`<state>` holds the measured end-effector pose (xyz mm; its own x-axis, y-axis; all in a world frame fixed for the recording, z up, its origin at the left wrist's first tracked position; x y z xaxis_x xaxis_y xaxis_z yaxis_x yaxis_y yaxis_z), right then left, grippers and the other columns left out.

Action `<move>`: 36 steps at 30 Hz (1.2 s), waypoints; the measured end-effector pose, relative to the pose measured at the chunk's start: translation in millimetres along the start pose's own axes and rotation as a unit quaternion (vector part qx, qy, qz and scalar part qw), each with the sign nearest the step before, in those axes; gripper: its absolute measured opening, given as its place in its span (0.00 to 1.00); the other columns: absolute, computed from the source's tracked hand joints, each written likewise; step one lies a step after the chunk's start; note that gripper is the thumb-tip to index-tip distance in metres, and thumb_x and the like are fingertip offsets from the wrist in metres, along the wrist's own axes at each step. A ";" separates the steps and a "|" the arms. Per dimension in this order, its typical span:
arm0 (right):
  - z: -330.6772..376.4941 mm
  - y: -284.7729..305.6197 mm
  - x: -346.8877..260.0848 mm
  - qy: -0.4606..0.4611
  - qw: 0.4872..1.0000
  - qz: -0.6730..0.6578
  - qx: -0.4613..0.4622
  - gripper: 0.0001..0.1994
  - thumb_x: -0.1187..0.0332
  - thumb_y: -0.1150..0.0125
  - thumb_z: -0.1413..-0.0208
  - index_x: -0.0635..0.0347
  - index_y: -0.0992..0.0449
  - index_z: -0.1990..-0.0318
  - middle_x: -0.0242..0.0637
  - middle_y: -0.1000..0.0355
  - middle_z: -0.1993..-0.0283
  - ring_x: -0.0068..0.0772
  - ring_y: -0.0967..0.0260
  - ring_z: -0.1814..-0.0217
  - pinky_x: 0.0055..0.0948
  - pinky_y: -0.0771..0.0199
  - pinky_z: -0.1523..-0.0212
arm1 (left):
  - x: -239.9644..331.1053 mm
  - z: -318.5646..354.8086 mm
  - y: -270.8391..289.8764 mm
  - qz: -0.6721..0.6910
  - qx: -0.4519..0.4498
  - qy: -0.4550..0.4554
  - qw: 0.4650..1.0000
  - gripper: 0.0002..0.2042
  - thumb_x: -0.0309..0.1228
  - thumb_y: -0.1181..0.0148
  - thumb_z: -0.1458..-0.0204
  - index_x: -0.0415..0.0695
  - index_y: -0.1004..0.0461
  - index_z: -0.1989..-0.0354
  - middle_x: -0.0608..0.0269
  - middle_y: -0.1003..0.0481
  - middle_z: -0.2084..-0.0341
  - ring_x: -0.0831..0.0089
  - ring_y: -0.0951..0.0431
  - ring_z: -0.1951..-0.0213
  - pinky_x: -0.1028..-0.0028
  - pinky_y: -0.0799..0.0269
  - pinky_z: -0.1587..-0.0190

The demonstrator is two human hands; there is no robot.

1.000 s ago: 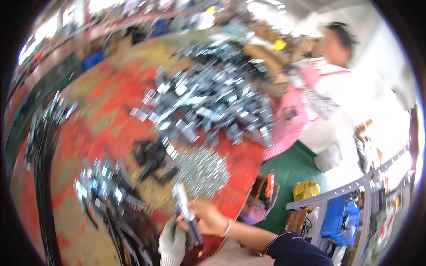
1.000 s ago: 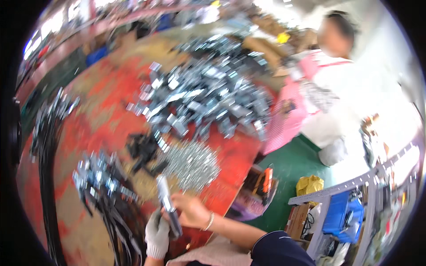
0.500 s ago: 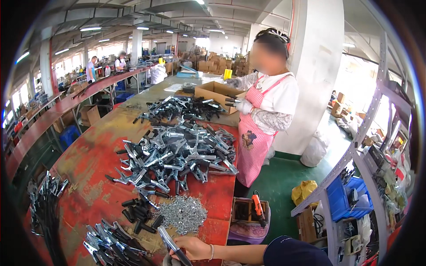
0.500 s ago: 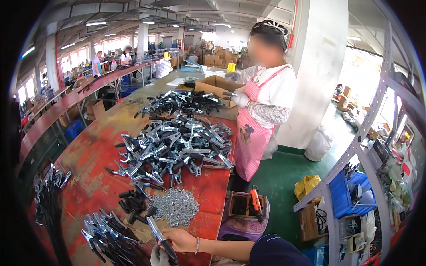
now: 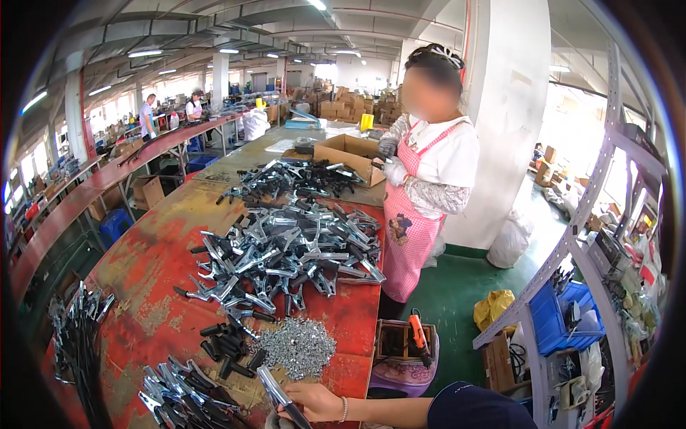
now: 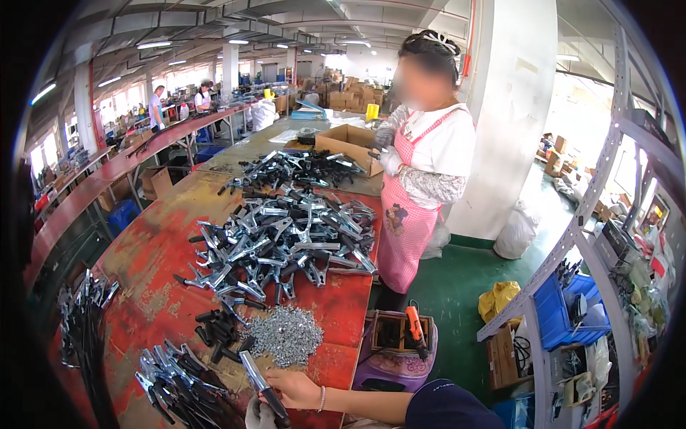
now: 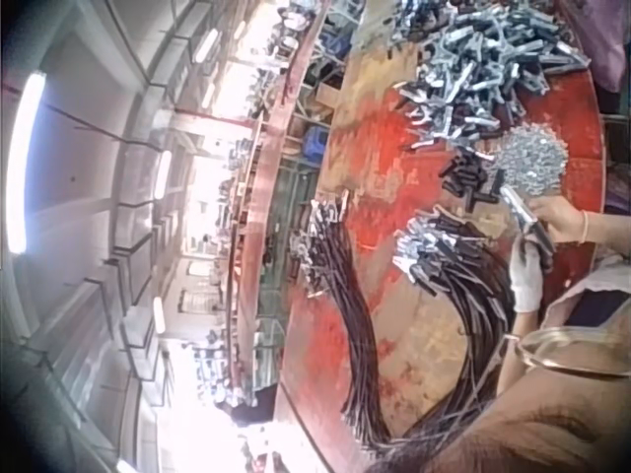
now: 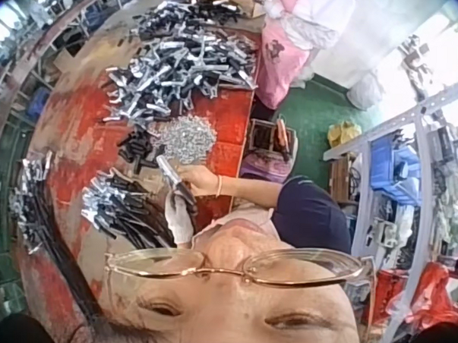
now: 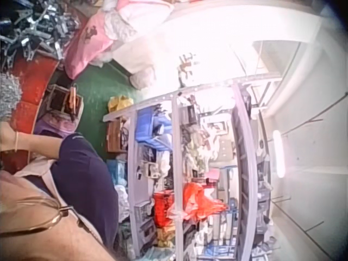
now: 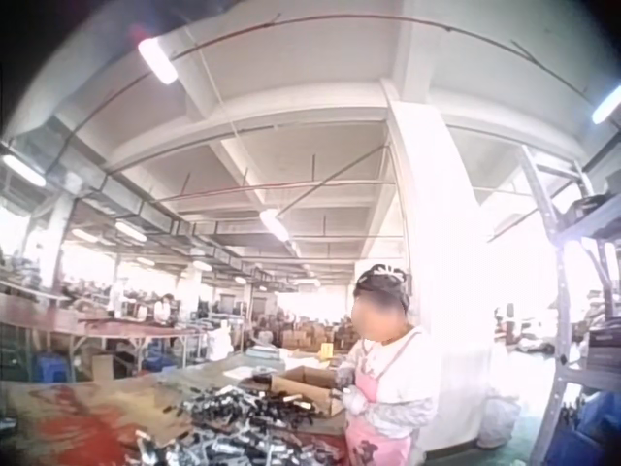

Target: Manually assemble metal clamps and wire components at a fabrication table.

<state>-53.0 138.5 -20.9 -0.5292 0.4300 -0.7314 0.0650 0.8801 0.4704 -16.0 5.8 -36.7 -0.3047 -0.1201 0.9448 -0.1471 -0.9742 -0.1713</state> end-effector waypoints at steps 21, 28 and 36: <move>1.3 9.3 -7.3 0.052 0.998 0.009 0.019 0.08 0.64 0.34 0.47 0.58 0.24 0.67 0.36 0.31 0.70 0.39 0.29 0.71 0.34 0.30 0.74 | -1.4 -6.2 0.9 -0.011 -0.002 -0.021 1.000 0.13 0.33 0.53 0.36 0.40 0.29 0.49 0.72 0.30 0.76 0.85 0.34 0.78 0.83 0.39 0.77; 0.5 12.8 -3.8 0.058 0.998 0.009 0.003 0.08 0.65 0.31 0.51 0.55 0.20 0.64 0.35 0.29 0.71 0.39 0.28 0.70 0.34 0.29 0.72 | -15.6 -11.3 8.4 -0.099 0.007 -0.033 0.994 0.15 0.30 0.53 0.36 0.34 0.32 0.46 0.66 0.26 0.66 0.82 0.28 0.68 0.81 0.31 0.66; -4.1 6.7 -11.1 0.068 0.996 -0.037 -0.034 0.09 0.72 0.29 0.54 0.55 0.19 0.63 0.35 0.28 0.70 0.38 0.30 0.70 0.33 0.31 0.70 | -8.0 -9.5 15.4 -0.067 0.037 -0.057 0.995 0.13 0.25 0.53 0.39 0.33 0.31 0.48 0.66 0.27 0.74 0.84 0.31 0.78 0.80 0.31 0.77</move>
<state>-50.2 138.8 -7.6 -0.6398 0.3292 -0.6945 -0.0334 0.8909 0.4531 -24.7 -6.4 -49.7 -0.1775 -0.0046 0.9841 -0.1078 -0.9939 -0.0241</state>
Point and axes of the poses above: each hand's wrist, its own z-axis away from the middle knuckle, its own y-axis out of the back of the hand, x = y × z, the point moved 6 cm from there along -z, towards the middle knuckle
